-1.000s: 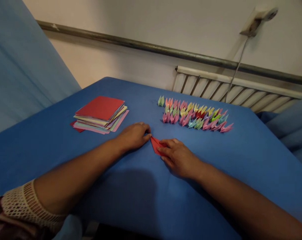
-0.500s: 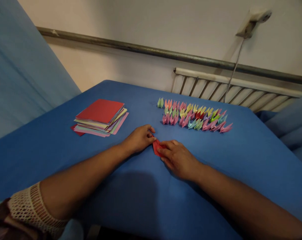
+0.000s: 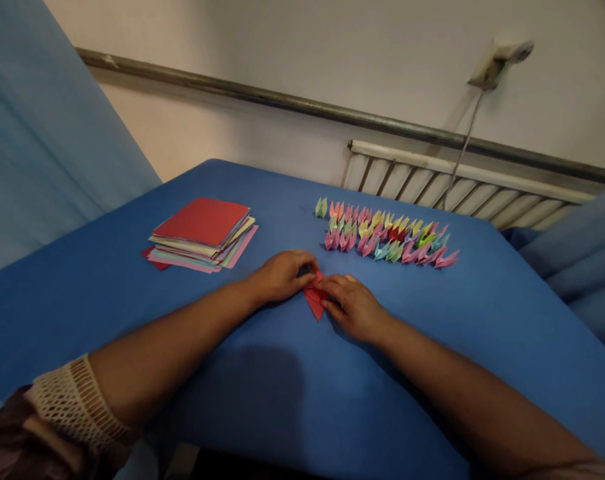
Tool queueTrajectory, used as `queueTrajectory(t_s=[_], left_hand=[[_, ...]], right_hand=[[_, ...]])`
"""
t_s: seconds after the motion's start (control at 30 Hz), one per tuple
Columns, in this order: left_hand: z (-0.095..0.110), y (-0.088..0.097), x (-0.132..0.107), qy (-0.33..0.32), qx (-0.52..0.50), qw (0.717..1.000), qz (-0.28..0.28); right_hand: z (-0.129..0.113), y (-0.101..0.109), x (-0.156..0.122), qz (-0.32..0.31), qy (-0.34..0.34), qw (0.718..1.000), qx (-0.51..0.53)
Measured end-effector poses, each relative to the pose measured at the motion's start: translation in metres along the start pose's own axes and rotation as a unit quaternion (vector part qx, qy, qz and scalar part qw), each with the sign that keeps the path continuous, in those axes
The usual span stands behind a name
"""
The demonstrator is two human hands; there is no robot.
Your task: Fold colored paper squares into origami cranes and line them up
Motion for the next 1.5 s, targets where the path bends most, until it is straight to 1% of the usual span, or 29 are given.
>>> queueTrajectory(t_s=[0.03,0.07,0.13,0.23,0.33,0.57,0.7,0.77,0.9,1.0,1.07,1.17,1.3,1.4,1.5], left_hand=[[0.006,0.000,-0.005,-0.023,-0.004,0.999,-0.049],[0.011,0.001,-0.009,-0.038,0.005,0.997,-0.067],[0.018,0.004,-0.014,-0.050,0.032,0.994,-0.087],[0.022,0.005,-0.016,-0.047,0.065,0.991,-0.105],[0.022,0.006,-0.015,-0.058,0.077,0.990,-0.105],[0.018,0.002,-0.018,-0.086,0.095,0.988,-0.083],[0.019,0.000,-0.018,-0.098,0.126,0.984,-0.080],[0.022,0.001,-0.017,-0.109,0.141,0.981,-0.077],[0.030,0.000,-0.018,-0.142,0.217,0.962,-0.088],[0.033,-0.003,-0.018,-0.150,0.281,0.943,-0.095],[0.033,-0.005,-0.018,-0.148,0.294,0.940,-0.094],[0.031,-0.004,-0.017,-0.126,0.262,0.953,-0.081],[0.023,-0.001,-0.015,-0.052,0.163,0.984,-0.053],[0.017,-0.002,-0.012,-0.001,0.121,0.991,-0.048],[0.009,-0.004,-0.009,0.052,0.122,0.990,-0.039]], right_hand=[[0.000,0.001,-0.001,0.000,-0.002,1.000,0.004],[0.000,0.001,-0.003,0.002,-0.007,1.000,0.008],[0.002,0.001,-0.005,0.015,-0.018,1.000,0.014],[0.006,-0.001,-0.005,0.036,-0.014,0.999,0.025],[0.012,-0.003,-0.001,0.044,-0.006,0.999,0.029],[0.016,-0.008,0.006,0.036,-0.027,0.999,0.019],[0.016,-0.005,0.007,0.034,-0.035,0.999,0.000],[0.016,-0.001,0.009,0.014,-0.034,0.999,0.004],[0.017,0.006,0.015,-0.059,-0.030,0.998,0.024],[0.019,0.009,0.016,-0.065,-0.036,0.997,0.028],[0.019,0.008,0.015,-0.050,-0.034,0.998,0.035],[0.022,0.003,0.013,-0.008,-0.038,0.998,0.047],[0.029,-0.003,0.013,0.044,-0.049,0.996,0.057],[0.033,-0.005,0.014,0.064,-0.061,0.994,0.057],[0.036,-0.004,0.016,0.074,-0.086,0.993,0.034]])
Point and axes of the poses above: each hand's wrist, its own x-axis towards the middle knuckle, its own y-axis out of the back of the hand, z = x × y, the point moved 4 cm from there along x, towards the middle knuckle, and after that the axes turned 4 degrees about x, right-handed, at the moved point
